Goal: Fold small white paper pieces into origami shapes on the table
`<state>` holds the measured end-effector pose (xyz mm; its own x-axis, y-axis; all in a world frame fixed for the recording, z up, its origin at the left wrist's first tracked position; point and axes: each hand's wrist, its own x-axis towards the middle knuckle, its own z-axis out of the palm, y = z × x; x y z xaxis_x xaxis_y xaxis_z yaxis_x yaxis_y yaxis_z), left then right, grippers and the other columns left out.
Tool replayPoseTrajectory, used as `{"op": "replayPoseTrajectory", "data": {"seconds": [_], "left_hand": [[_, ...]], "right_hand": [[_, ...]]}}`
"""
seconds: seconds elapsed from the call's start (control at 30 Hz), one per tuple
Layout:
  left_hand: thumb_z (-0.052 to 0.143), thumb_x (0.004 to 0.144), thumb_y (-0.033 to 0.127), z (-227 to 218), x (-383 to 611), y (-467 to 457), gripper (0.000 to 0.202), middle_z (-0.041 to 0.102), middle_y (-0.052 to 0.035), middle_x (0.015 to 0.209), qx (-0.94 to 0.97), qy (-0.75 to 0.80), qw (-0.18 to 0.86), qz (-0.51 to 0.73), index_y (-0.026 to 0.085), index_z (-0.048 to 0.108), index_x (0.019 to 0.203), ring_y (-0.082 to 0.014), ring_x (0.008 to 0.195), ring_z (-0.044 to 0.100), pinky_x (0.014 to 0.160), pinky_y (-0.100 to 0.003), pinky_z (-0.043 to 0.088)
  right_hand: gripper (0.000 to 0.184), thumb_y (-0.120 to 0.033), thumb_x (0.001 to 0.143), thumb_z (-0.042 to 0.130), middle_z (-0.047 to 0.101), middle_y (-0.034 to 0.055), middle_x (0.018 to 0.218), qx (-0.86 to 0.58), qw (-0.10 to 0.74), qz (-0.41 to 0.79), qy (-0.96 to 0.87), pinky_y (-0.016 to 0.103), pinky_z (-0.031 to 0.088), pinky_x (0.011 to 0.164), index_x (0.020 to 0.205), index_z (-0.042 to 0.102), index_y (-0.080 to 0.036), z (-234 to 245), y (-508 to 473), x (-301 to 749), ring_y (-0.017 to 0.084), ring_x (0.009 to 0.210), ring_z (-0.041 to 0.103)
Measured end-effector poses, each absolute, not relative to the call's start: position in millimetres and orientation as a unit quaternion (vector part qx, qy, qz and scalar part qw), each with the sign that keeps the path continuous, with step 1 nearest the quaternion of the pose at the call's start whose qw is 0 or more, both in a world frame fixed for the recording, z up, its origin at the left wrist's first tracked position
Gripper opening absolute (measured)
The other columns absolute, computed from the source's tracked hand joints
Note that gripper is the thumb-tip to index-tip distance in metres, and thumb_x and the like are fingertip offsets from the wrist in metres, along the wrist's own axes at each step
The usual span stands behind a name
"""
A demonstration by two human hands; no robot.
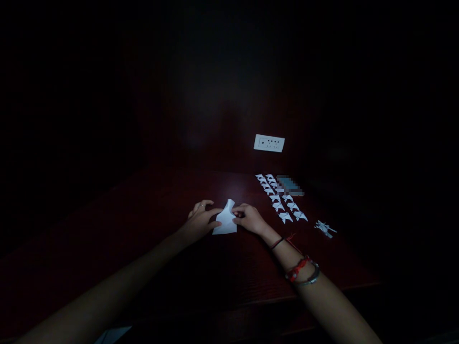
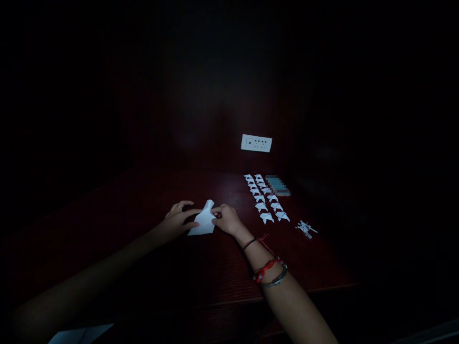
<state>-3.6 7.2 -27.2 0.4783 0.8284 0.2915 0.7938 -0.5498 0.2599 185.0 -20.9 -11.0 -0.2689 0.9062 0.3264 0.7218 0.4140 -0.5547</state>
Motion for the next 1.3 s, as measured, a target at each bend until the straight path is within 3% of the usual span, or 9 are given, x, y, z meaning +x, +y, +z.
{"op": "replayPoseTrajectory", "data": {"seconds": [0.57, 0.73, 0.93, 1.07, 1.2, 1.3], "left_hand": [[0.050, 0.072, 0.037, -27.4, -3.8, 5.7, 0.028, 0.033, -0.0023, 0.116, 0.866, 0.465, 0.028, 0.182, 0.036, 0.054, 0.100, -0.0269, 0.107, 0.028, 0.081, -0.041, 0.030], [0.052, 0.071, 0.038, -23.5, -3.9, 5.7, 0.023, 0.042, -0.0024, 0.103, 0.877, 0.441, 0.001, 0.192, 0.031, 0.059, 0.092, -0.0232, 0.097, 0.036, 0.078, -0.036, 0.032], [0.051, 0.072, 0.033, -22.0, -1.2, 11.1, 0.032, 0.051, -0.0017, 0.086, 0.891, 0.410, 0.021, 0.196, 0.022, 0.051, 0.102, -0.0180, 0.084, 0.045, 0.073, -0.028, 0.034], [0.048, 0.075, 0.031, -18.9, 2.8, 6.4, 0.026, 0.052, -0.0013, 0.089, 0.895, 0.401, 0.012, 0.197, 0.022, 0.051, 0.099, -0.0167, 0.083, 0.047, 0.072, -0.026, 0.035], [0.044, 0.078, 0.031, -15.8, 10.8, 0.3, 0.023, 0.050, -0.0030, 0.096, 0.875, 0.437, -0.025, 0.207, 0.021, 0.049, 0.099, -0.0167, 0.086, 0.049, 0.070, -0.025, 0.037], [0.044, 0.079, 0.030, -14.3, 16.5, -1.2, 0.022, 0.053, -0.0025, 0.091, 0.866, 0.459, -0.031, 0.195, 0.021, 0.046, 0.099, -0.0169, 0.084, 0.050, 0.065, -0.024, 0.038]], "right_hand": [[0.013, -0.015, 0.068, 0.052, 0.059, 0.0015, 0.067, -0.516, 0.326, 0.099, -0.786, 0.017, 0.036, 0.059, 0.071, 0.064, -0.014, -17.9, -9.5, 182.1, 0.009, 0.060, 0.050], [0.015, -0.014, 0.068, 0.048, 0.060, 0.0011, 0.066, -0.515, 0.330, 0.104, -0.784, 0.016, 0.036, 0.056, 0.072, 0.062, -0.013, -18.7, -9.2, 182.0, 0.009, 0.058, 0.052], [0.024, -0.012, 0.067, 0.047, 0.063, 0.0044, 0.076, -0.521, 0.320, 0.097, -0.785, 0.018, 0.039, 0.062, 0.085, 0.062, -0.013, -17.0, -11.4, 177.9, 0.011, 0.065, 0.055], [0.024, -0.011, 0.067, 0.046, 0.064, 0.0057, 0.078, -0.531, 0.308, 0.097, -0.783, 0.018, 0.038, 0.066, 0.083, 0.063, -0.012, -14.8, -12.3, 175.8, 0.011, 0.068, 0.055], [0.021, -0.012, 0.066, 0.046, 0.062, 0.0033, 0.069, -0.545, 0.300, 0.105, -0.776, 0.017, 0.037, 0.060, 0.079, 0.063, -0.012, -13.5, -12.6, 174.5, 0.009, 0.059, 0.053], [0.019, -0.015, 0.066, 0.048, 0.060, 0.0015, 0.064, -0.551, 0.299, 0.113, -0.771, 0.016, 0.036, 0.055, 0.077, 0.063, -0.013, -12.3, -13.0, 173.6, 0.008, 0.055, 0.050]]}}
